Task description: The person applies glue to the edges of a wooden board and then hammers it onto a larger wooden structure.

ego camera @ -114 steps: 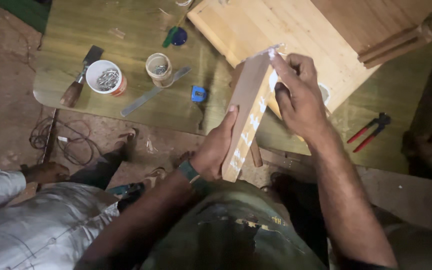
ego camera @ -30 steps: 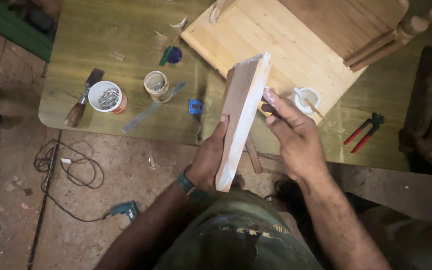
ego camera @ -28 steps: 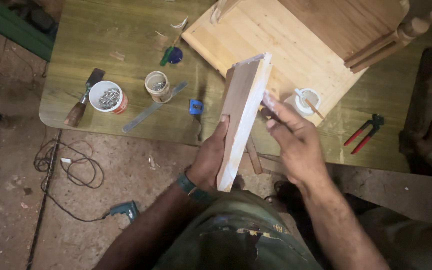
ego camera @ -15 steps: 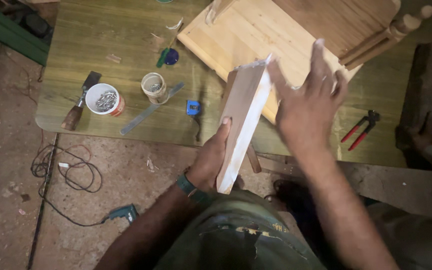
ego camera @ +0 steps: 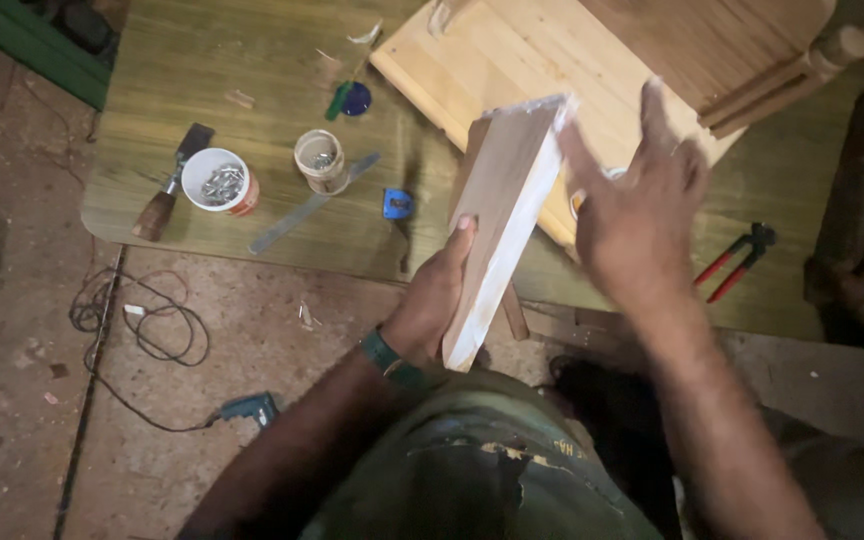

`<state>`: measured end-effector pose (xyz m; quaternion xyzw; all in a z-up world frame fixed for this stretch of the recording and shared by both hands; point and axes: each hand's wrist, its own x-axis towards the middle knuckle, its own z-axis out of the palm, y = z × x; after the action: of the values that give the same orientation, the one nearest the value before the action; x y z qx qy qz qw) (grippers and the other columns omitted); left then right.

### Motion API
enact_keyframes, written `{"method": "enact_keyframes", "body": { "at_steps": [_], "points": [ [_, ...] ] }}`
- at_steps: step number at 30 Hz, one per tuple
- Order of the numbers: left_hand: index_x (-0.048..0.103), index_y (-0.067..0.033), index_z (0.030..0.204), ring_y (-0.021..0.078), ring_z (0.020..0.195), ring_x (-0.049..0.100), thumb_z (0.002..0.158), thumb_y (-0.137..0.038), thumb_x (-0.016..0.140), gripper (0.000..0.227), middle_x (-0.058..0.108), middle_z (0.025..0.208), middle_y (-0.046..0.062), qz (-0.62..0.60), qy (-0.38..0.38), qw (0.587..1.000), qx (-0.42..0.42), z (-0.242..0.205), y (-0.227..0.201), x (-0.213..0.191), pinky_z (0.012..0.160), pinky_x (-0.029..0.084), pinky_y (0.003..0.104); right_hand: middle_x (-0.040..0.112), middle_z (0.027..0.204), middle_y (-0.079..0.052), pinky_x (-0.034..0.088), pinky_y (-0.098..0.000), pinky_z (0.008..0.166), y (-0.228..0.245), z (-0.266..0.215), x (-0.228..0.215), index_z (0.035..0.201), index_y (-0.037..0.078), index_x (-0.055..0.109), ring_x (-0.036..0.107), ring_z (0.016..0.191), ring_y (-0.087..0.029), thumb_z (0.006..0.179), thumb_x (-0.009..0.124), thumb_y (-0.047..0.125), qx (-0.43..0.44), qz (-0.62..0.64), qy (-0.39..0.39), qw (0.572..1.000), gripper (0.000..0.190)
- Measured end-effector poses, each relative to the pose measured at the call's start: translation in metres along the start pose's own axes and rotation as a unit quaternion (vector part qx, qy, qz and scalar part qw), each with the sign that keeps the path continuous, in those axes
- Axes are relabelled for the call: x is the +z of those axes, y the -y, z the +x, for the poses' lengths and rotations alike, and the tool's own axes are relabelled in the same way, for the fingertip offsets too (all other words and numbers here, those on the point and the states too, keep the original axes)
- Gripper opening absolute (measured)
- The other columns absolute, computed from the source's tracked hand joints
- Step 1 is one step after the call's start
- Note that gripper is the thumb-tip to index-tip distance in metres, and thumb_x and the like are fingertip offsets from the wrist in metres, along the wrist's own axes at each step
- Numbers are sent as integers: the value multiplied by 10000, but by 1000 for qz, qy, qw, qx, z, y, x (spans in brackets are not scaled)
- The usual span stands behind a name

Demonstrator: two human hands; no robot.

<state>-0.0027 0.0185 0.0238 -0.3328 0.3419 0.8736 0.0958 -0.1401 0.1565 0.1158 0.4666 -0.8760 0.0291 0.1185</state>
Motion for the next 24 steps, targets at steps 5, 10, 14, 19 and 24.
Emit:
{"method": "enact_keyframes", "body": {
  "at_steps": [5,10,14,19,24],
  "points": [
    [634,-65,1278,78,796,610,1015,-600,465,620,676,966,-11,-40,19,997,58,11,-10,5,686,511,259,410,1548,-383,313,-704,1148,10,-24,8,1465,213,654,420,1486,-476,892,668,27,-52,78,-14,996,602],
    [649,-6,1265,128,778,625,1026,-603,480,665,668,921,46,-98,-44,994,30,22,-20,0,682,536,302,476,1509,-305,332,-671,1112,60,-74,3,1294,328,669,452,1419,-442,793,669,28,-104,260,24,960,583],
    [626,-30,1291,144,765,612,1007,-612,440,673,649,913,61,-70,-47,995,45,29,-21,-3,658,534,309,487,1448,-192,273,-667,1175,59,-81,3,1291,383,653,449,1420,-417,837,735,104,-62,256,35,964,540],
    [584,-59,1343,120,875,624,1009,-572,456,626,652,1017,36,-119,-12,989,86,33,-25,0,759,561,294,523,1451,-230,247,-651,1177,62,-80,9,1337,393,628,492,1345,-390,840,735,111,-104,213,19,971,581],
    [571,11,1348,238,796,567,1044,-621,454,711,591,945,113,-133,-27,989,55,27,-30,5,670,517,415,520,1423,-232,261,-665,1178,64,-88,6,1409,343,592,493,1375,-367,908,727,124,-47,180,32,982,564]
  ]
}}
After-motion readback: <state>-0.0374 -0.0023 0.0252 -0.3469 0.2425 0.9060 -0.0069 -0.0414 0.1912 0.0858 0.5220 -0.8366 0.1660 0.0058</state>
